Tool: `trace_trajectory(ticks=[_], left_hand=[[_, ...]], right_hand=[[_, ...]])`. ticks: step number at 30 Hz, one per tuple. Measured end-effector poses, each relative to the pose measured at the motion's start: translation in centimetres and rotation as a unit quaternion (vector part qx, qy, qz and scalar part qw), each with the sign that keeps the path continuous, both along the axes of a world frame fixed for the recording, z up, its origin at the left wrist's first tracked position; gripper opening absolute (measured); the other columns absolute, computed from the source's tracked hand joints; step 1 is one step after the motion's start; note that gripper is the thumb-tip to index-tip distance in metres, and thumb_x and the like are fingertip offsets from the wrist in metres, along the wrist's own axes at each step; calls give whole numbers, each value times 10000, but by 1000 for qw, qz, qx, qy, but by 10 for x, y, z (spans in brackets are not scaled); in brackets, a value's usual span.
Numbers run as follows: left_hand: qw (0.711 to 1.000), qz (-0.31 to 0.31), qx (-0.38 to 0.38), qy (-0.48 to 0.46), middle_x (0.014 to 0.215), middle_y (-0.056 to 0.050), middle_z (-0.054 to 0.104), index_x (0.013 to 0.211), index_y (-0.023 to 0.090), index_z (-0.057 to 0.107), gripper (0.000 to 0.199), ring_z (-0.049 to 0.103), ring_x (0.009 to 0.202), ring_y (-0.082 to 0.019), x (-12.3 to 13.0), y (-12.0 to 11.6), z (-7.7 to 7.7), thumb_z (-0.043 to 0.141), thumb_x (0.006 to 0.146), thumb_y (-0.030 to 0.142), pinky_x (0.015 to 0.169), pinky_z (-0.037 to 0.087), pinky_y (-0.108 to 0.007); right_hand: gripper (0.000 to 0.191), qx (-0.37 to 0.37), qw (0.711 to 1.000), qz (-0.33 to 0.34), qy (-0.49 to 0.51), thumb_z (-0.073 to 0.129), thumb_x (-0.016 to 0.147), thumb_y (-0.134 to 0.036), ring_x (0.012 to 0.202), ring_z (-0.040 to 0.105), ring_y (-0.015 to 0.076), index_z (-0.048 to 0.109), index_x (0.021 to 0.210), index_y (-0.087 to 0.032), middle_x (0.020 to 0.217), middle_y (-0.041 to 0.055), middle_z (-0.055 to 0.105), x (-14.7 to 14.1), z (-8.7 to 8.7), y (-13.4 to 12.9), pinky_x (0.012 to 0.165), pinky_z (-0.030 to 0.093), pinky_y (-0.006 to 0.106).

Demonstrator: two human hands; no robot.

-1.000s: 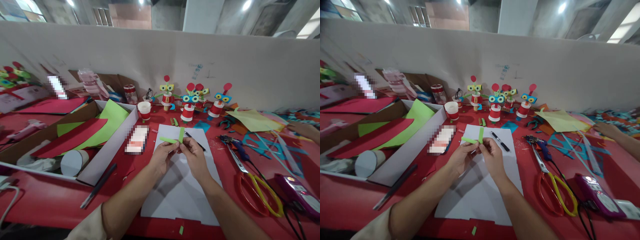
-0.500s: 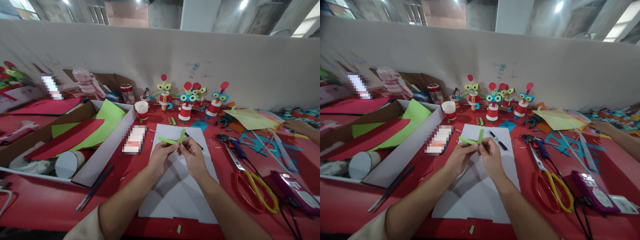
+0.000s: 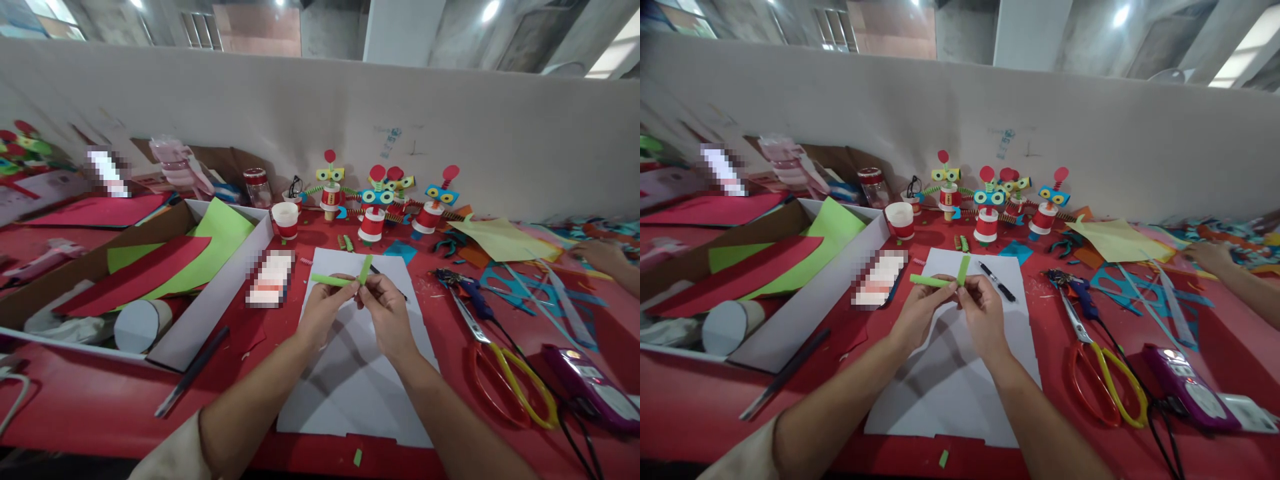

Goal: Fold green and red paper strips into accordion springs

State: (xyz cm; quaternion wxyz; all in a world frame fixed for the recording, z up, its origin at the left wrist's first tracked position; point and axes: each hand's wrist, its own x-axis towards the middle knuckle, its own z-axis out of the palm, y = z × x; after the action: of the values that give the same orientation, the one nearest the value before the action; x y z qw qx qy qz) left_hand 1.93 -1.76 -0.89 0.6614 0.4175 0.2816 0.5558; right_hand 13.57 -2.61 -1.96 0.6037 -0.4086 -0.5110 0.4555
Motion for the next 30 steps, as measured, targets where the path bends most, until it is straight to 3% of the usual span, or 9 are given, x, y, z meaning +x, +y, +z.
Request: trace_trajectory(ticks=[12,19,23,30], left_hand=[[997,58,-52,16,666,-12,620,691,144,697,202,517,662,-131,0,1,1,756,686,338,667,413,-283],[994,39,-98,-28,599,3,571,612,134,668,217,484,589,-109,-2,2,0,772,666,316,619,395,-277],[989,39,-135,-44,586,8,580,594,131,669,217,485,577,-97,-2,3,1,818,601,289,623,403,-268],[990,2,-123,-74,593,4,594,576,138,655,218,519,573,-102,-1,2,4,808,627,285,618,436,-271]], right_hand=[[153,-41,998,28,24,641,824,-361,662,552,115,611,862,-216,762,-20,588,-2,7,-2,614,462,254],[182,-22,999,31,-24,603,850,-387,634,551,119,560,911,-222,733,-26,568,-5,8,-3,596,472,260],[160,7,996,-10,-87,570,871,-367,593,540,116,561,912,-213,706,-25,574,-5,11,-6,573,456,259],[130,32,994,-30,-103,561,877,-336,573,560,115,574,917,-213,713,-18,610,-5,9,-8,554,460,253]])
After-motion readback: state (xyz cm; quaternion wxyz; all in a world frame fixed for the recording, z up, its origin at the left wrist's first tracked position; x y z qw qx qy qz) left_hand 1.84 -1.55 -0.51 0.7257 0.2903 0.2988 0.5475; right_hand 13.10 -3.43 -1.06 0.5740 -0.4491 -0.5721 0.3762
